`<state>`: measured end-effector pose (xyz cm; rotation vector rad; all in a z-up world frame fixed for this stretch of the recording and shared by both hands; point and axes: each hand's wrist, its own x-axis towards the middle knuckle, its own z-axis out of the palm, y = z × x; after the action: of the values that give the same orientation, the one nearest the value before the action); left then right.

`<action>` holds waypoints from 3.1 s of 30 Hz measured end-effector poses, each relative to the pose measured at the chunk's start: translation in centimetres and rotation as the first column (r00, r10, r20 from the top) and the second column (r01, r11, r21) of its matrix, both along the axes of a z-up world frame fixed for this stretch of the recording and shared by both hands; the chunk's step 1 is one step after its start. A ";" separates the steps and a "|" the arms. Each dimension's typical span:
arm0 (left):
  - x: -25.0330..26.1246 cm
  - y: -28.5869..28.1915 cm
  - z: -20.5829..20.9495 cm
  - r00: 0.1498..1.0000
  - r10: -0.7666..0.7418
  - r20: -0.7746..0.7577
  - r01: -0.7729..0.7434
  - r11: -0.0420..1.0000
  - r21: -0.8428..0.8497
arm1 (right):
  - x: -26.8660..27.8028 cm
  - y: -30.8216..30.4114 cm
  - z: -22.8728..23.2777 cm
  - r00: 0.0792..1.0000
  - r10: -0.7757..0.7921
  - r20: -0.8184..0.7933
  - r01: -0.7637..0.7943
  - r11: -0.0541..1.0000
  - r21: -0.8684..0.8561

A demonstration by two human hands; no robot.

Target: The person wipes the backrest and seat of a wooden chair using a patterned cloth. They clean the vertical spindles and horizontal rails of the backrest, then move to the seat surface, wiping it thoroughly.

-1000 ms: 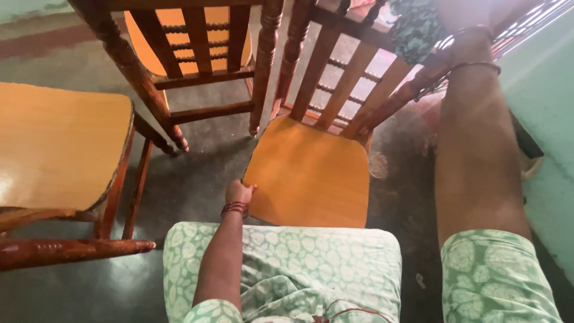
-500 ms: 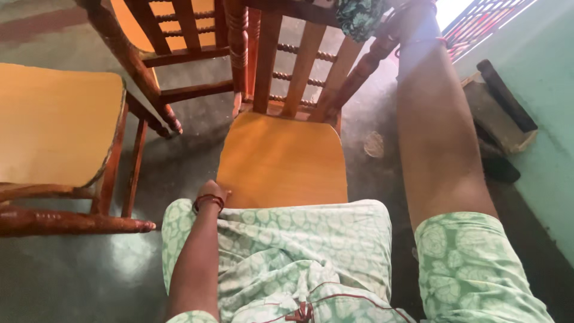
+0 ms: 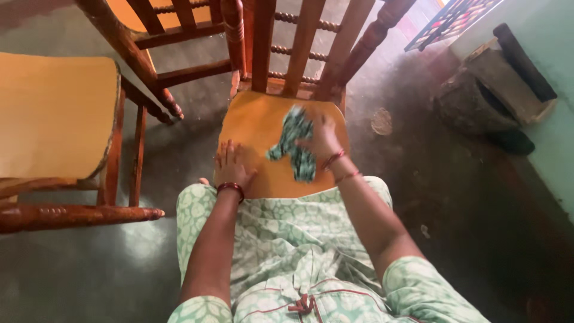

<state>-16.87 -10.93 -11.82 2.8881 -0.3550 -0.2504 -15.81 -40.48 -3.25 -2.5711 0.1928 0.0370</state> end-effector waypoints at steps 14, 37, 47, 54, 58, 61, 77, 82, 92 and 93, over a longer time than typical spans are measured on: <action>2.5 -1.2 3.4 0.872 0.013 -0.489 0.131 0.957 0.259 | -0.1 9.5 -8.6 0.931 0.298 0.213 -0.290 0.955 -0.069; 2.9 -2.0 5.6 0.877 -0.002 -0.481 0.194 0.916 0.351 | 2.0 -6.4 -9.1 0.997 -0.060 -0.056 0.012 0.783 -0.622; 2.3 -1.9 5.3 0.882 0.011 -0.471 0.174 0.921 0.348 | -11.0 7.2 -9.9 0.947 0.235 -0.217 -0.312 0.834 -0.456; 2.6 -2.0 3.8 0.889 0.007 -0.458 0.169 0.925 0.342 | -6.9 7.6 -9.3 0.941 0.329 -0.075 -0.328 0.839 -0.434; 3.4 -2.2 4.2 0.865 0.025 -0.500 0.166 0.928 0.334 | -1.9 7.6 -11.1 0.956 0.289 -0.055 -0.277 0.822 -0.498; 3.7 -2.2 4.6 0.859 0.034 -0.511 0.150 0.937 0.316 | 2.5 6.1 -13.1 0.952 0.301 0.050 -0.211 0.767 -0.606; 3.7 -2.1 3.2 0.881 0.007 -0.474 0.168 0.931 0.326 | 0.6 2.5 -11.1 0.952 0.290 -0.100 -0.301 0.816 -0.494; 3.3 -2.0 3.5 0.885 0.007 -0.465 0.167 0.929 0.331 | -8.8 4.9 -8.2 0.884 0.415 -0.215 -0.467 0.776 -0.423; 3.3 -1.5 5.3 0.893 -0.028 -0.449 0.178 0.939 0.295 | -5.9 4.5 -6.4 0.870 0.439 -0.225 -0.492 0.797 -0.351; 3.4 -1.5 5.3 0.882 -0.022 -0.470 0.176 0.941 0.287 | -4.9 4.7 -7.4 0.872 0.459 -0.170 -0.488 0.793 -0.365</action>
<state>-13.50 -12.48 -6.56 2.9849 -0.4053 -1.0886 -20.70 -35.81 -10.61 -2.9614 -0.4797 0.3109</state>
